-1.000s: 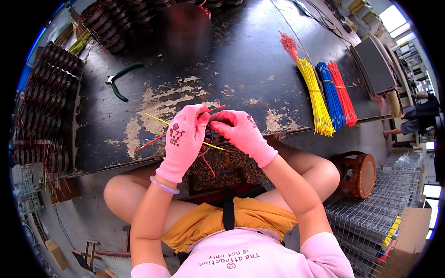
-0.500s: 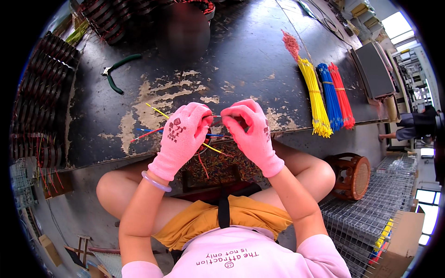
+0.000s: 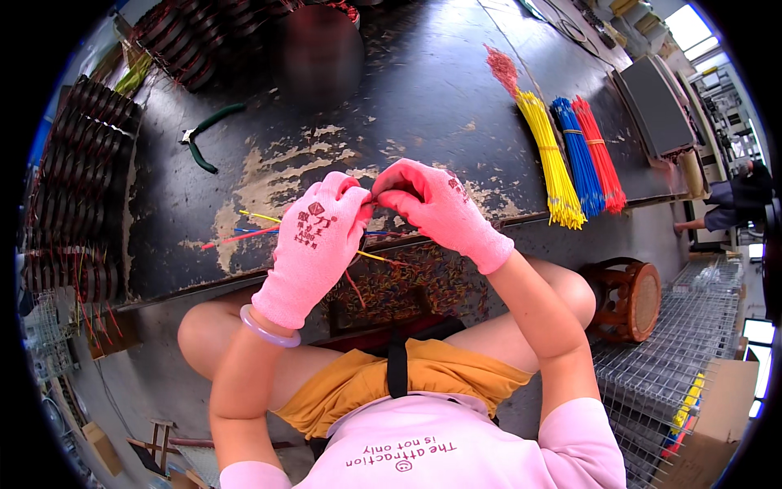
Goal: The person assembles a small electronic component by inserting various colored wires into a core, using pliers to trim wire ends, and securing them with cable ties.
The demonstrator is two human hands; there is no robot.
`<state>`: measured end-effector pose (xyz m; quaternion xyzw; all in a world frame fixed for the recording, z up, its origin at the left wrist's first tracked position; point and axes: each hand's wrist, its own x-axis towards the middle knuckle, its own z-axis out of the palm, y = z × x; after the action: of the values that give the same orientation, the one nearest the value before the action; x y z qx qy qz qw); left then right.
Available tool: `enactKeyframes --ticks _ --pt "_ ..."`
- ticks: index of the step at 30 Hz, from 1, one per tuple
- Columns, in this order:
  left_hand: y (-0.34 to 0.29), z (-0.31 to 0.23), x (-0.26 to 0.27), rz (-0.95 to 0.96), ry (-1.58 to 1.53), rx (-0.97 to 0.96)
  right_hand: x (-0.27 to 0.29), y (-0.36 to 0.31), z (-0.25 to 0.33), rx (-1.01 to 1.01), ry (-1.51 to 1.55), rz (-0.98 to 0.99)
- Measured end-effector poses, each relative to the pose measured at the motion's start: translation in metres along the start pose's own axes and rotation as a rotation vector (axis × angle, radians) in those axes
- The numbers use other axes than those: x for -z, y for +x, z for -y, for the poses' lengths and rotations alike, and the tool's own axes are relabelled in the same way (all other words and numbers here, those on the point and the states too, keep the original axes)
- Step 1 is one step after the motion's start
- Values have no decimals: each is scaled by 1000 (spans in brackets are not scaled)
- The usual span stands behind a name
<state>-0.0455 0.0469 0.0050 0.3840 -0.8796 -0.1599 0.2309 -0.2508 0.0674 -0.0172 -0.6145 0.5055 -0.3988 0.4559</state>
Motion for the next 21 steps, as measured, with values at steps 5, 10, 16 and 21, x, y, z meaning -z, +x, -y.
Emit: enactKeyframes --ticks 5,10,16,21 --pt "-7 7 -22 -160 -19 -27 8 4 18 -124 -50 98" --pt "-6 13 -36 -181 -125 -69 17 15 -17 -363 332 202" --pt "-5 20 -33 -110 -172 -54 15 -9 10 -25 -280 -103" --pt "2 20 -31 -89 -197 -81 7 -17 -10 582 -967 -135"
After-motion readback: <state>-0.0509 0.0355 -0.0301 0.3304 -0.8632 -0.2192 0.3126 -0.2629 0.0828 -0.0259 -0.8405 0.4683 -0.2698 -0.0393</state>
